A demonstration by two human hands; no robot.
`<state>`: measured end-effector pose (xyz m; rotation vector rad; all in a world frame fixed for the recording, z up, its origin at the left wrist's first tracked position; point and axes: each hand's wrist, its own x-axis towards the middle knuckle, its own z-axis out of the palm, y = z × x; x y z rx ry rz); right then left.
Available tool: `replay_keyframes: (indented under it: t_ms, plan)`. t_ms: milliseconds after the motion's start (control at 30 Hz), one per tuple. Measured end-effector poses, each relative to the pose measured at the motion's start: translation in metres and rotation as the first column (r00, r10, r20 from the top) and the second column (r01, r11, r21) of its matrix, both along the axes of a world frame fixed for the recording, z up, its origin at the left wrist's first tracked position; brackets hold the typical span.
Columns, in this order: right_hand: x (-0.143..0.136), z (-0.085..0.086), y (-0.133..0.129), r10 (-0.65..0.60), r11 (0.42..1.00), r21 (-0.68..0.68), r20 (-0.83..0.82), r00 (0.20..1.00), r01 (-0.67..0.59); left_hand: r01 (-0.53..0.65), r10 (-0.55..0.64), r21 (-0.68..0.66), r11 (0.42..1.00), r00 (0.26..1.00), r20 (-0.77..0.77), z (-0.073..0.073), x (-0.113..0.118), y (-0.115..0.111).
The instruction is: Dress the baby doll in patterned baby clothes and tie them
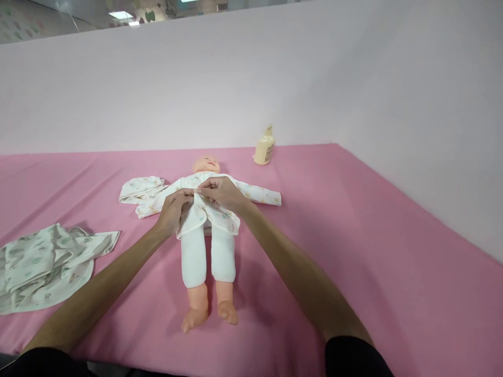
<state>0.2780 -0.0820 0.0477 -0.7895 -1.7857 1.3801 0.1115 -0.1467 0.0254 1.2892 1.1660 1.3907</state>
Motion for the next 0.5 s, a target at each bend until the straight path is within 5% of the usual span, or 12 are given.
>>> replay_keyframes:
  t_ms: [500]
  plan:
    - [-0.0034, -0.0016, -0.0081, 0.004, 0.999, 0.045, 0.013, 1.000, -0.004, -0.085, 0.085, 0.002, 0.996, 0.991, -0.103, -0.0007, -0.0015, 0.0028]
